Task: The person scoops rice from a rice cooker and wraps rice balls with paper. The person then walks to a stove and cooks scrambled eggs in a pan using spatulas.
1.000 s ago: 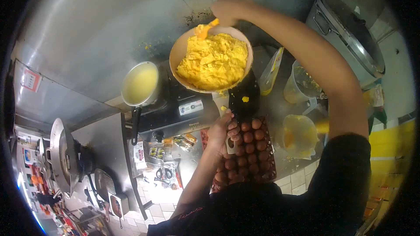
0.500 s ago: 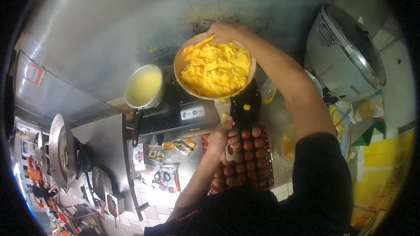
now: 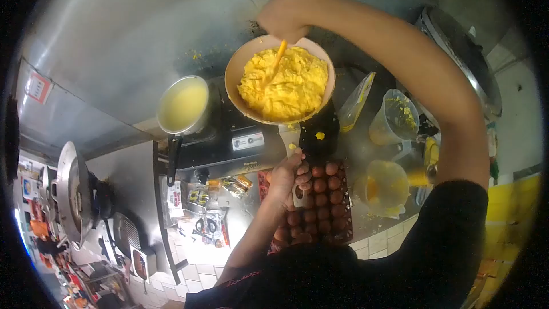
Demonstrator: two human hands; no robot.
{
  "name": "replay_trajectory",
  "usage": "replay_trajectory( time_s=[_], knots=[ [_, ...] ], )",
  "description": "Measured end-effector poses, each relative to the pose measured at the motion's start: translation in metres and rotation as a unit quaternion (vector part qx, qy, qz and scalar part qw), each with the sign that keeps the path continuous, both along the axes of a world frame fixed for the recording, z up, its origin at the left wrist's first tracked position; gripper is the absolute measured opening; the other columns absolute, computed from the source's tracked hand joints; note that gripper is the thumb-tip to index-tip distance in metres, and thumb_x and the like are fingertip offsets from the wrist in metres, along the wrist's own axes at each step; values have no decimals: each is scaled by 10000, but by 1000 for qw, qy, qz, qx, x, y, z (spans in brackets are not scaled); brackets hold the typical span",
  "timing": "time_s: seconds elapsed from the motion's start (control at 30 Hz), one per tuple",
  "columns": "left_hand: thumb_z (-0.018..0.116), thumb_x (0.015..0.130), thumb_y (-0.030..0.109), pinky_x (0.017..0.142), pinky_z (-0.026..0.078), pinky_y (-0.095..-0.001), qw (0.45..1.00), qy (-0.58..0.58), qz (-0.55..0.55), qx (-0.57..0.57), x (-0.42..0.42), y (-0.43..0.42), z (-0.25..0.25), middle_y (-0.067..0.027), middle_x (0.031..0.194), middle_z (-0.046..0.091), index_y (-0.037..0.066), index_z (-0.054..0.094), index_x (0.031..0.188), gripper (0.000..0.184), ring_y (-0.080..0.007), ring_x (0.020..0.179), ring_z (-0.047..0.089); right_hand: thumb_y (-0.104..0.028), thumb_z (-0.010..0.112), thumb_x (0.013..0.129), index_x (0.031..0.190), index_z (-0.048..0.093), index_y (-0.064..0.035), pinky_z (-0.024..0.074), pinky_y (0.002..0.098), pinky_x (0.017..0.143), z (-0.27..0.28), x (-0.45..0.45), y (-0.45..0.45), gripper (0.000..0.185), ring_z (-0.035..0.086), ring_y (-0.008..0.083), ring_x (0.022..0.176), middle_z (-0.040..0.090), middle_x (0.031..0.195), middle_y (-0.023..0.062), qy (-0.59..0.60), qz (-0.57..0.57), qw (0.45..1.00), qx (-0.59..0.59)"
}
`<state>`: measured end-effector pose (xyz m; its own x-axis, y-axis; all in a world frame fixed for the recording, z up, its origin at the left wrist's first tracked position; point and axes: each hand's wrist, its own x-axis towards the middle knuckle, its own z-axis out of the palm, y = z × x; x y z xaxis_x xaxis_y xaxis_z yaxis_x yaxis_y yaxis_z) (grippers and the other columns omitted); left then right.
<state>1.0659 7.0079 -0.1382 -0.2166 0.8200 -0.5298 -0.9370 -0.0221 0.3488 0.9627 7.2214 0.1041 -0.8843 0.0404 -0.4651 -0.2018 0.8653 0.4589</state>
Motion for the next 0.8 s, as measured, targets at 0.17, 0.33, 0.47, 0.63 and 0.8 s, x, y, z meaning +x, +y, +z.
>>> replay_trajectory(
  time_s=[0.17, 0.33, 0.47, 0.63, 0.8],
  knots=[
    [557, 967, 324, 415, 287, -234, 1000, -12, -6, -7, 0, 1, -1, 26, 642, 380, 129, 457, 937, 221, -79, 483, 332, -157, 615, 754, 784, 682, -37, 473, 465, 624, -3, 50, 24, 141, 613, 376, 685, 644, 750, 196, -25, -22, 981, -191],
    [559, 969, 308, 409, 285, -243, 999, -30, 10, 11, 0, -1, 1, 17, 649, 377, 130, 427, 957, 222, -77, 485, 332, -166, 661, 732, 900, 721, -21, 558, 424, 762, -102, 63, -11, 230, 689, 345, 881, 702, 938, 177, -8, -124, 991, -50],
    [558, 969, 308, 409, 286, -247, 999, -38, 16, 32, 0, 0, -2, 15, 659, 382, 133, 407, 961, 231, -78, 488, 338, -162, 626, 756, 916, 722, -25, 555, 422, 758, -113, 30, 9, 231, 687, 336, 888, 704, 954, 172, 99, -123, 987, 1],
    [551, 971, 307, 422, 306, -244, 998, -33, 7, 46, 0, -1, -5, 26, 658, 384, 167, 402, 961, 205, -78, 492, 345, -165, 600, 785, 872, 721, -65, 524, 444, 705, -63, -4, 40, 180, 666, 359, 805, 680, 840, 184, 80, -147, 986, -27],
    [529, 979, 307, 430, 327, -249, 998, -25, 4, 54, -2, -1, -5, 30, 661, 387, 178, 405, 979, 180, -83, 493, 346, -206, 593, 807, 880, 720, -81, 517, 442, 705, -12, 27, 1, 192, 660, 356, 800, 681, 840, 175, -49, -139, 988, -35]
  ],
)
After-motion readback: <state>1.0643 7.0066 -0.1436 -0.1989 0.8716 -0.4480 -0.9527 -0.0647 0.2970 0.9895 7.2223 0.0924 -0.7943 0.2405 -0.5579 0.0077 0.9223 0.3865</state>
